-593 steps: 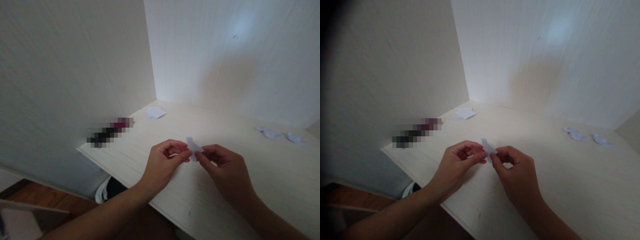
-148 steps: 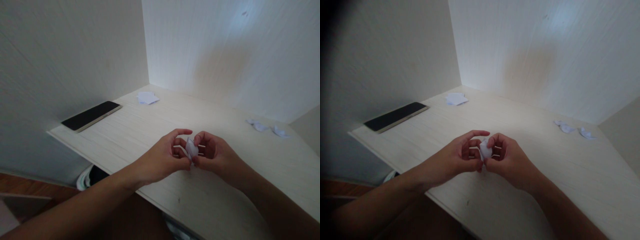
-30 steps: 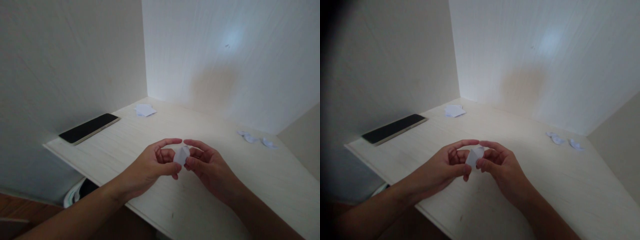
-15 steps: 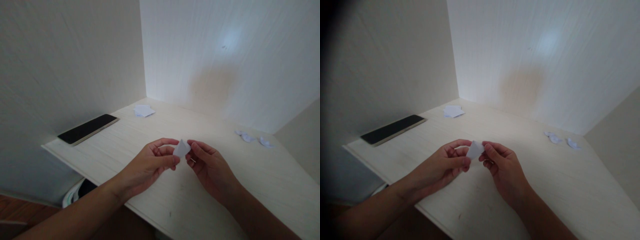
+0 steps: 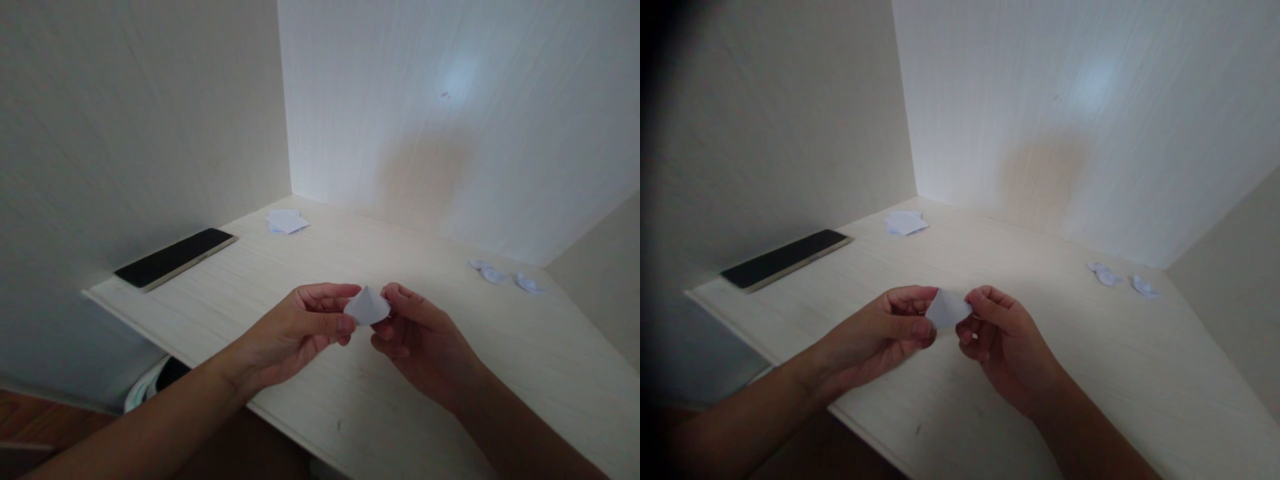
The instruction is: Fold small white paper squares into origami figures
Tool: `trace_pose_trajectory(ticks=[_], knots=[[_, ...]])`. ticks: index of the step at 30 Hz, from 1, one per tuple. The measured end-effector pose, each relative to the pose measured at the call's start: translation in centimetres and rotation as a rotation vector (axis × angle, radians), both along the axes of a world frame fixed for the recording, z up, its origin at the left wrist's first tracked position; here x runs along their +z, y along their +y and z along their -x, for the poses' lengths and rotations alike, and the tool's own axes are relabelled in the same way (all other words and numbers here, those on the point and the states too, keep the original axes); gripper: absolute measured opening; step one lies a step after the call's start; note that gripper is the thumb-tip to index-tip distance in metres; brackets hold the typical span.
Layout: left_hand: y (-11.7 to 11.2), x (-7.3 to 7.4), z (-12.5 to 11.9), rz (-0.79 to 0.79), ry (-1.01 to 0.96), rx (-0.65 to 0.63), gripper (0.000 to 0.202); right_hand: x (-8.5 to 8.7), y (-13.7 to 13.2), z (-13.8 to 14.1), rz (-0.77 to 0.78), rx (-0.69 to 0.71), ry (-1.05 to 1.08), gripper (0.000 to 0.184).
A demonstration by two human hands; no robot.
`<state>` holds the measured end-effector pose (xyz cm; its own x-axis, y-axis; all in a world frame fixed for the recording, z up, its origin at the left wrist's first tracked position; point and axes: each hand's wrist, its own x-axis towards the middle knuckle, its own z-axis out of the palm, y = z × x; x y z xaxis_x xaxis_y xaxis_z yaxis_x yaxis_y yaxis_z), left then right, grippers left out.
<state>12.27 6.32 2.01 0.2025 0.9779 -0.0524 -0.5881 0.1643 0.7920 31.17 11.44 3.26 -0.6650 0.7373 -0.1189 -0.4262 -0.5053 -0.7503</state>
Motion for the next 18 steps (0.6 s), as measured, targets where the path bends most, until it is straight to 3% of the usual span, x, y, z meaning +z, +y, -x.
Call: trace_pose_trajectory(ticks=[7,12,18], knots=[[0.0,-0.07,0.16,-0.002,-0.019,-0.02,0.034,0.09,-0.05,-0.25,0.005,-0.01,-0.027,0.026],[0.23,-0.18,0.12,0.019,-0.166,0.023,0.025,0.14,-0.2,-0.16,-0.042,-0.026,-0.005,0.023],[-0.15,0.19,0.35,0.09,-0.276,-0.03,0.028,-0.45,-0.27,-0.04,-0.085,-0.041,0.039,0.027]])
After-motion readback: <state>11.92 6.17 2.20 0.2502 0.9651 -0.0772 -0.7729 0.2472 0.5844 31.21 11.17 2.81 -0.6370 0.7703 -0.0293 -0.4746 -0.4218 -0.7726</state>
